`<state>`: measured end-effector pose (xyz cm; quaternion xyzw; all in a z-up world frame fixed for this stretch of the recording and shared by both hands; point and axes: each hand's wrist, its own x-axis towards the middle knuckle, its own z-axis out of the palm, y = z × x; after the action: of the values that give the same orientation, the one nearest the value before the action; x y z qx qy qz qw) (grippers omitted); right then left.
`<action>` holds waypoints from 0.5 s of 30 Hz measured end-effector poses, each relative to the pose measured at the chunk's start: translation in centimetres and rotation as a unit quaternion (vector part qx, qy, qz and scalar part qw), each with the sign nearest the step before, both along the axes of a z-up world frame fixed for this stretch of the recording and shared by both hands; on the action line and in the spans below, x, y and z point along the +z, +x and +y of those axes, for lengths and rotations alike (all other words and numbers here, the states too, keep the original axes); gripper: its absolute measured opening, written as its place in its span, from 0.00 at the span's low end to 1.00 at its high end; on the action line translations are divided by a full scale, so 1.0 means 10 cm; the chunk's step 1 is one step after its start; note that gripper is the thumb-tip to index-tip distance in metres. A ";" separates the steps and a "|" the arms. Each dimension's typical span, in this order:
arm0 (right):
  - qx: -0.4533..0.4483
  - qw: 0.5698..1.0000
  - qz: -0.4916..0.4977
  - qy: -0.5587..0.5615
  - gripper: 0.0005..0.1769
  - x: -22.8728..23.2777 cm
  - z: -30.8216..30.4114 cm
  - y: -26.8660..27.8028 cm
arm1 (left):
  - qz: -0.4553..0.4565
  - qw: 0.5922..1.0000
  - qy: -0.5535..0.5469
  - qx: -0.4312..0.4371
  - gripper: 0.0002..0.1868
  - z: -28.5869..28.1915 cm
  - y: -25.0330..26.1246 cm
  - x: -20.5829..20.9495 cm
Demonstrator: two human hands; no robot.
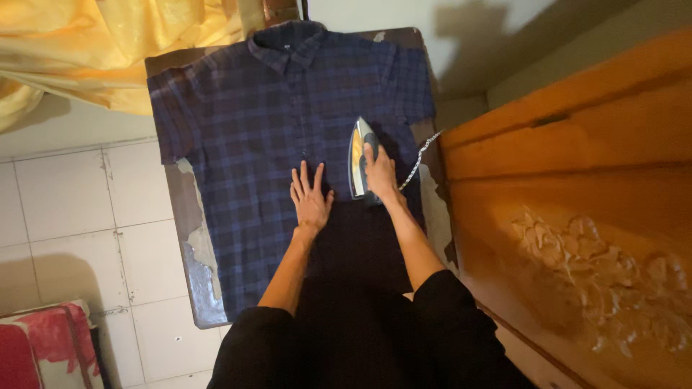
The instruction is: The person picks up a blue plaid shirt from a bed, spreads it on a flat surface, and uses an iron to smooth the fabric by moving it over various parts of the garment while holding the shirt with the other hand.
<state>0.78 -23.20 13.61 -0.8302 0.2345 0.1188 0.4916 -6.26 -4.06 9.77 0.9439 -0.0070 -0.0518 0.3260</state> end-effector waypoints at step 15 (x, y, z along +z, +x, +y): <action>-0.074 0.992 0.013 0.100 0.25 0.01 -0.65 -0.47 | 0.023 0.993 0.089 -0.079 0.47 -0.37 -0.75 -0.04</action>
<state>-3.91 -29.72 13.76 -0.7559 0.2884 0.1159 0.5762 -13.73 -7.72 9.38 0.9642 -0.0698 -0.0996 0.2358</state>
